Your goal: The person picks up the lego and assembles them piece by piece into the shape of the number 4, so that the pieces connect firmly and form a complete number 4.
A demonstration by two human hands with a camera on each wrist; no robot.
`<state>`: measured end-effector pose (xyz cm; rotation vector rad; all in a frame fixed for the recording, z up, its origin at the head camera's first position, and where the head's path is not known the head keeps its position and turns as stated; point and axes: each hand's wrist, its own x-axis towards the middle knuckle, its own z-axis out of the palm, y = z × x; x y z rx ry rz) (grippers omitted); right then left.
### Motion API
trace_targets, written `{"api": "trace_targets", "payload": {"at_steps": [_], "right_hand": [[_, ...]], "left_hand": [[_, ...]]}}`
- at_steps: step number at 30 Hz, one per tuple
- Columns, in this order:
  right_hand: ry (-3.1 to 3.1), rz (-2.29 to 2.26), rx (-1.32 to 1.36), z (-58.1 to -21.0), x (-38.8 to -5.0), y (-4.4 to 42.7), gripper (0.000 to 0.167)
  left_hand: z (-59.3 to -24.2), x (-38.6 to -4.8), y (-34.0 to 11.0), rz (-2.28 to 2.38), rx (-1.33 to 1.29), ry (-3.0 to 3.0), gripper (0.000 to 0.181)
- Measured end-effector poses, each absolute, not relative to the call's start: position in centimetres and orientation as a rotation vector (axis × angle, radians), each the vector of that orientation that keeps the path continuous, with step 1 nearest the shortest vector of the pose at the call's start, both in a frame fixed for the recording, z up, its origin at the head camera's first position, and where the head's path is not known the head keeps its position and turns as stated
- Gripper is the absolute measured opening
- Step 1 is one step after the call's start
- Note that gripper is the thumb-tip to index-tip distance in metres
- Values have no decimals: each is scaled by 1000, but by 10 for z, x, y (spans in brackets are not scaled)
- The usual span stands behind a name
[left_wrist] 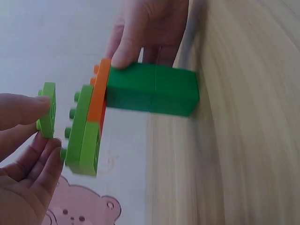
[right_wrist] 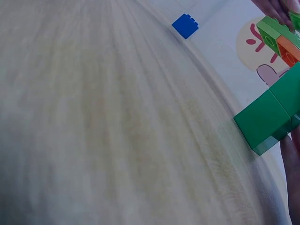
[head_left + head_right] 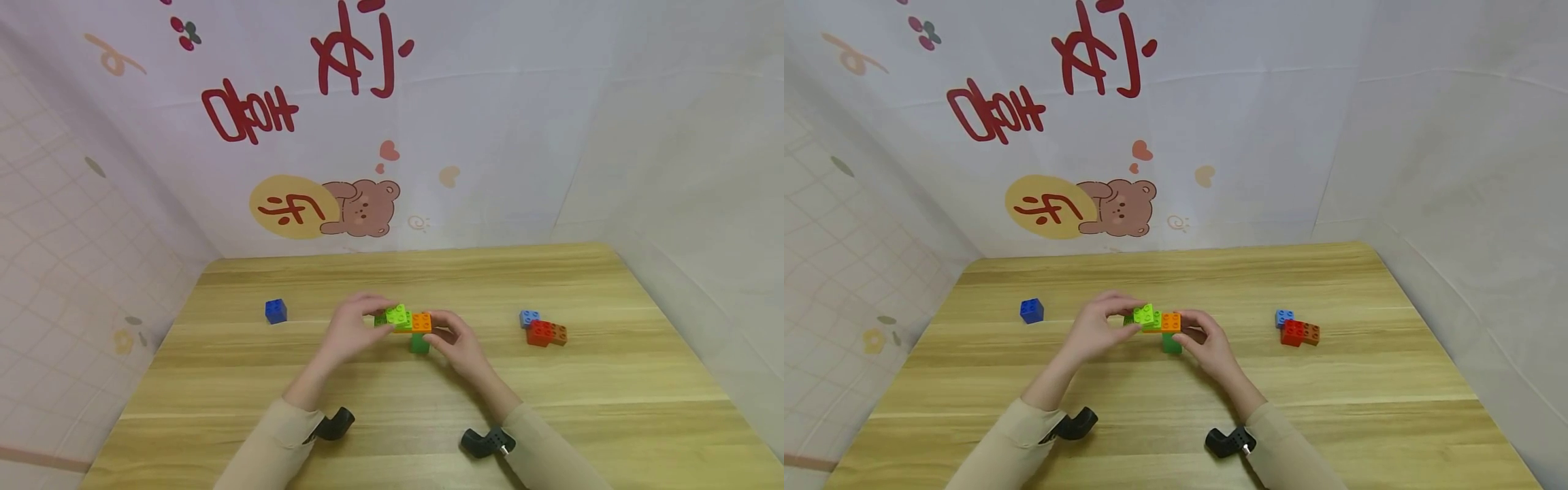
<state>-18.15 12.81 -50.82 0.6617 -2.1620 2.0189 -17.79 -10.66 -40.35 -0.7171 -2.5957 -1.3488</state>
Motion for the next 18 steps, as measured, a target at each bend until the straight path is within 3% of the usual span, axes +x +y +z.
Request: {"api": "trace_targets", "payload": {"at_steps": [18], "right_hand": [[-2149, 2022, 689, -511, -182, 131, 35]], "left_hand": [[-404, -184, -76, -1159, -800, -2689, 36]]}}
